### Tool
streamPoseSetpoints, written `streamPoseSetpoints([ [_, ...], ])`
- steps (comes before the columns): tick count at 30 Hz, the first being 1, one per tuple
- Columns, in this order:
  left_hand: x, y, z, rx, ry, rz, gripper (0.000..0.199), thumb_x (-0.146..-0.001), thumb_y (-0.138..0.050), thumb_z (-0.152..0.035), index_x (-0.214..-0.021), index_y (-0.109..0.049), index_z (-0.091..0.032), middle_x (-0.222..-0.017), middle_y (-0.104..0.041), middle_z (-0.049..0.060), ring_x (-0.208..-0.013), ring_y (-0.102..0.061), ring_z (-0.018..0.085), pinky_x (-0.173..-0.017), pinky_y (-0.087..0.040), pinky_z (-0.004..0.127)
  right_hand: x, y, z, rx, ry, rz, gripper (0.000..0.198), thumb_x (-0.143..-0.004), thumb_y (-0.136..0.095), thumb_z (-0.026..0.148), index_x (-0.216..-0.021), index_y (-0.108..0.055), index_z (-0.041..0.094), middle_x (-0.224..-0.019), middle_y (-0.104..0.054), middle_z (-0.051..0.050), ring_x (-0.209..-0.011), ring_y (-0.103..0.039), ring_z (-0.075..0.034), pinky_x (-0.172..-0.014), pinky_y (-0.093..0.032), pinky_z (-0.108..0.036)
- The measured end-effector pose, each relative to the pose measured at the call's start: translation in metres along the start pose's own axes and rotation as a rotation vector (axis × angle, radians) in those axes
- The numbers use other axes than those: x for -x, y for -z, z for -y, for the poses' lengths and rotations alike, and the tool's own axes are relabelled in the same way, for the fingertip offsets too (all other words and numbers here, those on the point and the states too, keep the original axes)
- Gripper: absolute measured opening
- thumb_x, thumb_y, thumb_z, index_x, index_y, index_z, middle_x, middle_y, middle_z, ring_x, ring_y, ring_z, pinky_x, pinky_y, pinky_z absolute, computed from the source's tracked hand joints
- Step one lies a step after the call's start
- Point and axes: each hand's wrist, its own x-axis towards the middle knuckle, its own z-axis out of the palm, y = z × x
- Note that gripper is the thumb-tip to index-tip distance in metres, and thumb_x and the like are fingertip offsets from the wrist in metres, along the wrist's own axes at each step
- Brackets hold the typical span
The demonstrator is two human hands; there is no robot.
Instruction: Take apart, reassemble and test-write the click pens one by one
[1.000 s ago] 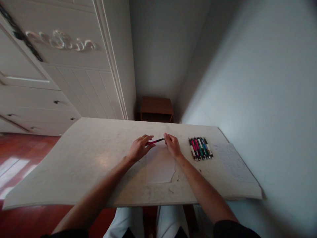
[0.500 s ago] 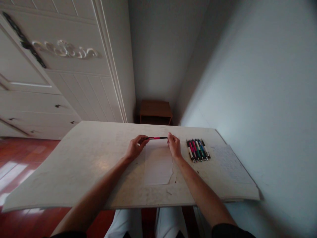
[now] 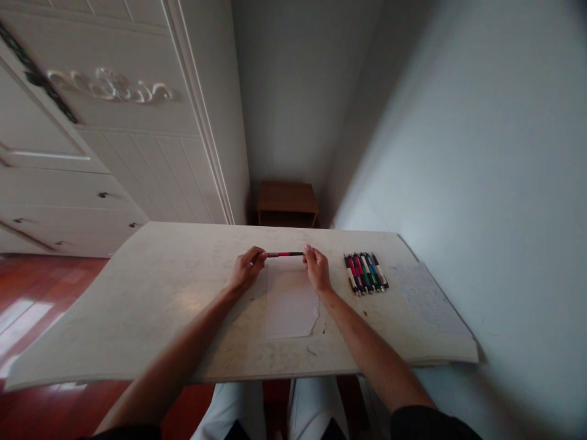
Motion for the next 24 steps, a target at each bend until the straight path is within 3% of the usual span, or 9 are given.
streamPoseSetpoints([
  [6,0.003,0.003,-0.004,-0.033,0.021,0.056,0.038,-0.094,-0.041,-0.045,-0.07,-0.053,-0.018,-0.055,-0.051,-0.003,-0.05,-0.045,0.01,-0.053,-0.035,0.022,0.001,0.0,-0.003,0.028,0.024,0.002,0.05,-0.092,-0.039,0.059,-0.062,-0.049,0.02,-0.052,-0.049,0.003,-0.048,-0.046,-0.011,-0.051,-0.036,-0.023],
  [17,0.005,0.003,-0.017,0.154,0.168,0.084,0.05,-0.091,-0.041,-0.055,-0.056,-0.042,-0.019,-0.045,-0.042,-0.004,-0.044,-0.039,0.01,-0.047,-0.031,0.023,0.004,0.003,-0.002,0.07,0.16,0.029,0.044,-0.095,-0.04,0.051,-0.065,-0.05,0.021,-0.059,-0.056,0.0,-0.056,-0.054,-0.013,-0.058,-0.044,-0.024],
  [21,0.005,0.0,-0.017,0.214,0.235,0.101,0.053,-0.091,-0.038,-0.055,-0.052,-0.041,-0.02,-0.04,-0.041,-0.003,-0.04,-0.037,0.01,-0.046,-0.032,0.023,0.002,0.005,-0.001,0.08,0.272,0.069,0.034,-0.094,-0.043,0.048,-0.078,-0.057,0.021,-0.071,-0.06,-0.002,-0.067,-0.057,-0.015,-0.066,-0.047,-0.026],
  [24,0.005,-0.002,-0.015,0.231,0.255,0.089,0.053,-0.091,-0.039,-0.054,-0.05,-0.042,-0.02,-0.037,-0.04,-0.003,-0.038,-0.037,0.01,-0.045,-0.032,0.024,0.001,0.003,-0.003,-0.013,0.241,0.104,0.028,-0.094,-0.046,0.044,-0.086,-0.059,0.021,-0.075,-0.061,-0.002,-0.066,-0.058,-0.015,-0.065,-0.048,-0.027],
])
